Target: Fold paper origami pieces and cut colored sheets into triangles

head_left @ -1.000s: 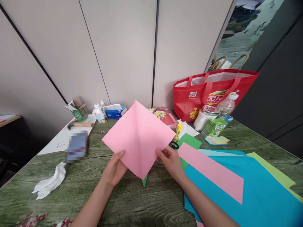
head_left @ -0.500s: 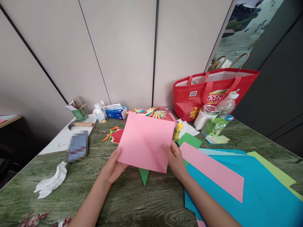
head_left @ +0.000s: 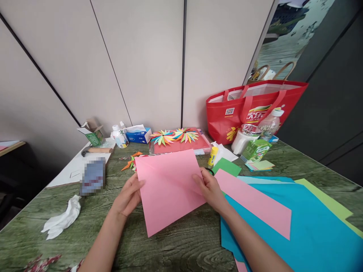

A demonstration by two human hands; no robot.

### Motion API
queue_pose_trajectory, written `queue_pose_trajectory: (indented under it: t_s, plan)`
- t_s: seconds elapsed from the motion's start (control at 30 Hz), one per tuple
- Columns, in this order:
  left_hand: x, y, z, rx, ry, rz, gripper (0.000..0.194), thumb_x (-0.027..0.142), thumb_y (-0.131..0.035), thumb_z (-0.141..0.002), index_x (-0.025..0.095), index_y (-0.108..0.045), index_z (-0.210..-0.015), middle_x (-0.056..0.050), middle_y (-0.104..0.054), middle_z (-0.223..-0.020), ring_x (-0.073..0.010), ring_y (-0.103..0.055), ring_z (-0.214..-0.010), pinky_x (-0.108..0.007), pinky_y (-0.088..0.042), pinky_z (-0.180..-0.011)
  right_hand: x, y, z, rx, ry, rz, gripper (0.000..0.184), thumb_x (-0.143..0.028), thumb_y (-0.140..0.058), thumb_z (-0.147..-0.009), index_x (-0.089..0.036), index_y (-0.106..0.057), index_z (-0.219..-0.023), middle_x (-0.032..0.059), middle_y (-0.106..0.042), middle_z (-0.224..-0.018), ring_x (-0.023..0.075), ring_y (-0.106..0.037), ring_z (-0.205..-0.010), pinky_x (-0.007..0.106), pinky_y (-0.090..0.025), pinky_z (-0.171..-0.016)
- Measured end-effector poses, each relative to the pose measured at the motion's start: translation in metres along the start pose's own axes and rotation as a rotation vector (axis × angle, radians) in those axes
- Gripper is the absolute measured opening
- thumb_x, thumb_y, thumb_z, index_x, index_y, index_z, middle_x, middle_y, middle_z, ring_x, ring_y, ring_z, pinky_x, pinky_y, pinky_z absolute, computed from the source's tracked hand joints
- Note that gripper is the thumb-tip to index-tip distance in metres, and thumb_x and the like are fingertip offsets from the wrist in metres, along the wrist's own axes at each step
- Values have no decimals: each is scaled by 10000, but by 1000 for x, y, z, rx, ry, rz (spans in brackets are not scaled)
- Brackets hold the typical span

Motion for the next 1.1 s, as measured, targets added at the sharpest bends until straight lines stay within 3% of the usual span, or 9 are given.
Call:
queue_pose_trajectory:
  t_s: [0.13,0.33,0.43,0.5,0.57,0.67,0.73,0.93,1.1]
  plan:
    - [-4,-2,0,11,57,-36,486,131,-681,-659,157,-530,-1121,-114,-639,-1074,-239,-635,-870,-303,-506,-744,2,0,0,-6,-9,-15,197,-357,-466,-832,-201,-572,-885,13,-578,-787,159,-502,-704,244,-392,-608]
    - [-15,5,-2,24,175,-92,388,108,-711,-629,106,-597,-999,-144,-674,-968,-251,-657,-780,-359,-524,-726,12,-2,-1,-86,-190,-203,239,-419,-523,-783,-192,-566,-844,4,-605,-706,148,-539,-589,245,-420,-508]
    - [-13,6,-1,18,198,-94,347,101,-719,-614,92,-618,-946,-152,-686,-917,-263,-661,-763,-359,-530,-703,20,-4,-2,-104,-317,-356,312,-430,-568,-743,-199,-536,-949,-2,-632,-654,148,-551,-494,266,-447,-464]
    - [-11,6,0,34,215,-84,341,90,-725,-599,93,-624,-925,-148,-693,-882,-264,-664,-738,-354,-533,-681,22,-5,-3,-96,-340,-472,417,-402,-603,-721,-218,-478,-1074,18,-666,-745,162,-596,-542,289,-483,-496]
    - [-9,7,0,85,239,-78,355,73,-725,-585,104,-624,-924,-131,-700,-850,-252,-668,-692,-352,-536,-661,21,-2,-5,-65,-313,-545,509,-354,-632,-701,-249,-430,-1156,51,-660,-937,176,-632,-685,292,-505,-556]
    - [-8,13,-1,163,243,-84,365,46,-714,-574,111,-626,-923,-102,-706,-819,-227,-666,-640,-328,-540,-625,18,4,-7,-66,-303,-555,384,-305,-614,-709,-243,-528,-1078,70,-566,-1164,192,-610,-876,282,-509,-627]
    - [-8,17,-3,174,245,-94,346,40,-709,-575,97,-632,-907,-100,-708,-796,-220,-665,-625,-304,-536,-603,16,6,-8,-127,-303,-560,313,-274,-588,-723,-225,-570,-1032,73,-543,-1193,203,-593,-931,299,-508,-674]
    - [-10,19,-3,170,302,-103,329,42,-703,-582,74,-636,-902,-114,-708,-768,-217,-663,-588,-295,-531,-595,9,9,-7,-256,-143,-563,507,-192,-615,-689,-309,-424,-1144,60,-367,-1344,200,-524,-1067,341,-490,-780]
    - [-8,17,-4,223,305,-81,328,13,-690,-571,52,-622,-889,-117,-705,-728,-213,-656,-543,-281,-530,-558,5,8,-5,-295,-94,-470,388,-188,-600,-713,-301,-432,-1044,45,-266,-1391,184,-500,-1091,312,-497,-753]
Point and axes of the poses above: each hand's wrist, its own z-axis away from the middle knuckle, its own y-axis out of the back of the hand, x = y × z, the point moved 3 cm from there along -z, towards the middle knuckle
